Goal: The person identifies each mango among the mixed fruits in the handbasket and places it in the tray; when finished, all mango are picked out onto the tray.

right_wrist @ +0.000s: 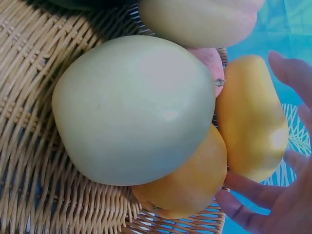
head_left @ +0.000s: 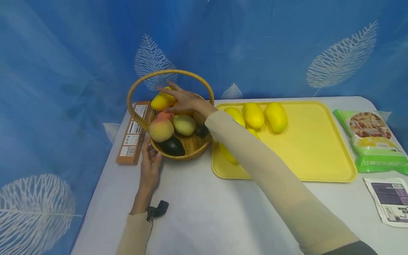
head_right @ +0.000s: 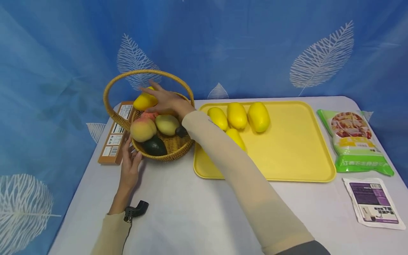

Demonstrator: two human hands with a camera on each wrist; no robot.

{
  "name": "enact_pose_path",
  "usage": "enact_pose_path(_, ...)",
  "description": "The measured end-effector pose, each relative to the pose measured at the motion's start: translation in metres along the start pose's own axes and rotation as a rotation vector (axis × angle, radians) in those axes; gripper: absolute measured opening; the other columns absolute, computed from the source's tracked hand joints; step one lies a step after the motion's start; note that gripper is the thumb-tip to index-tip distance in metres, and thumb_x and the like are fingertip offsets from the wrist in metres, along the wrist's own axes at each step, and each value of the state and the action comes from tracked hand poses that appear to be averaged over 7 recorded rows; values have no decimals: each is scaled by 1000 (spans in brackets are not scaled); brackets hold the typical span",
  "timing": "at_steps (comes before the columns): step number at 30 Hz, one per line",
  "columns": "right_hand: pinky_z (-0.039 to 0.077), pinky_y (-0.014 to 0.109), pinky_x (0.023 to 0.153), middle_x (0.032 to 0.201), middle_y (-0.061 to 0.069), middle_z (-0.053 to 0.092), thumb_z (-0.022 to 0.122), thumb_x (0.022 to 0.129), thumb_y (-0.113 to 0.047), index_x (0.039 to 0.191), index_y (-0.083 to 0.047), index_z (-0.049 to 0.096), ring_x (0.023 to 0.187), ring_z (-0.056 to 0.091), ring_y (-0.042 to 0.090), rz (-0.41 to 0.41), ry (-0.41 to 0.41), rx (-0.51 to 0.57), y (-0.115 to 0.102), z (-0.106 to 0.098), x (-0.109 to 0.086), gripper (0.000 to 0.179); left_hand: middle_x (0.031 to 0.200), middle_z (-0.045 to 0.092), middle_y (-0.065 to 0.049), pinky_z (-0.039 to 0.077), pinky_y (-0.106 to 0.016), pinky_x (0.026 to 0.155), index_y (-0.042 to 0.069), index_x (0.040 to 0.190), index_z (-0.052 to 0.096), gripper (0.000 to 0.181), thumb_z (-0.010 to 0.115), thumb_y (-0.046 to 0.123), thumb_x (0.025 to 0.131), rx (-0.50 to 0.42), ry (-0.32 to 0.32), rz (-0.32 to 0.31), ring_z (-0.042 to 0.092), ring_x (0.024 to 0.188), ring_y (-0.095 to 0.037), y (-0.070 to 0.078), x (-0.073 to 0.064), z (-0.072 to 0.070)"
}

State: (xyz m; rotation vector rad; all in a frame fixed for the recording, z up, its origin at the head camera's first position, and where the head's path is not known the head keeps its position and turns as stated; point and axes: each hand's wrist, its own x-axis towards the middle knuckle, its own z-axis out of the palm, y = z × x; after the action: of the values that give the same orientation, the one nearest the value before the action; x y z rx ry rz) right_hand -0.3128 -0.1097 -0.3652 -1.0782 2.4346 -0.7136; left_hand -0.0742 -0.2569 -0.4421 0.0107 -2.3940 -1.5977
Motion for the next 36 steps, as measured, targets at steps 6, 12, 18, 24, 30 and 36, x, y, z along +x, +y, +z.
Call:
enact_pose_path(6,37,47,110,166,-4,-6,57,94,-51,157,-38,16,148,24,27,-70,-29,-43,4,-1,-1,76,146,39,-28,40,-10,90,4,156,15,63,47,8,102,5,5,-34,51,121,-38,2,-1,2)
enact_pose_path(12,48,40,90,160,4,5,61,93,-48,156,-35,23,118,52,30,-89,8,-22,2,1,0,75,145,39,-29,40,-11,90,4,156,16,63,48,7,101,11,15,-49,50,120,-35,2,-1,-2)
enact_pose_path(18,46,43,98,161,4,4,67,90,-44,147,-32,39,132,43,30,-71,61,47,5,3,0,64,145,40,-30,40,-11,89,0,155,17,63,48,4,100,2,26,-18,50,119,-35,1,-1,-1)
enact_pose_path(24,42,44,105,159,7,13,74,87,-35,137,-28,50,136,38,29,-94,158,109,12,11,-1,57,143,43,-30,42,-9,87,0,154,18,62,48,4,100,20,25,-8,53,114,-24,0,-3,1)
enact_pose_path(30,40,43,109,159,10,13,77,84,-31,133,-25,54,141,32,30,-125,251,174,15,13,-4,54,142,43,-32,43,-10,87,-3,154,19,62,47,1,99,3,34,14,52,114,-32,-1,-4,0)
enact_pose_path(36,41,43,107,156,12,16,80,81,-34,130,-23,53,142,28,26,-186,311,229,11,13,-14,56,142,42,-31,42,-9,88,-2,154,17,62,47,1,100,7,28,21,52,116,-34,-1,-2,-1)
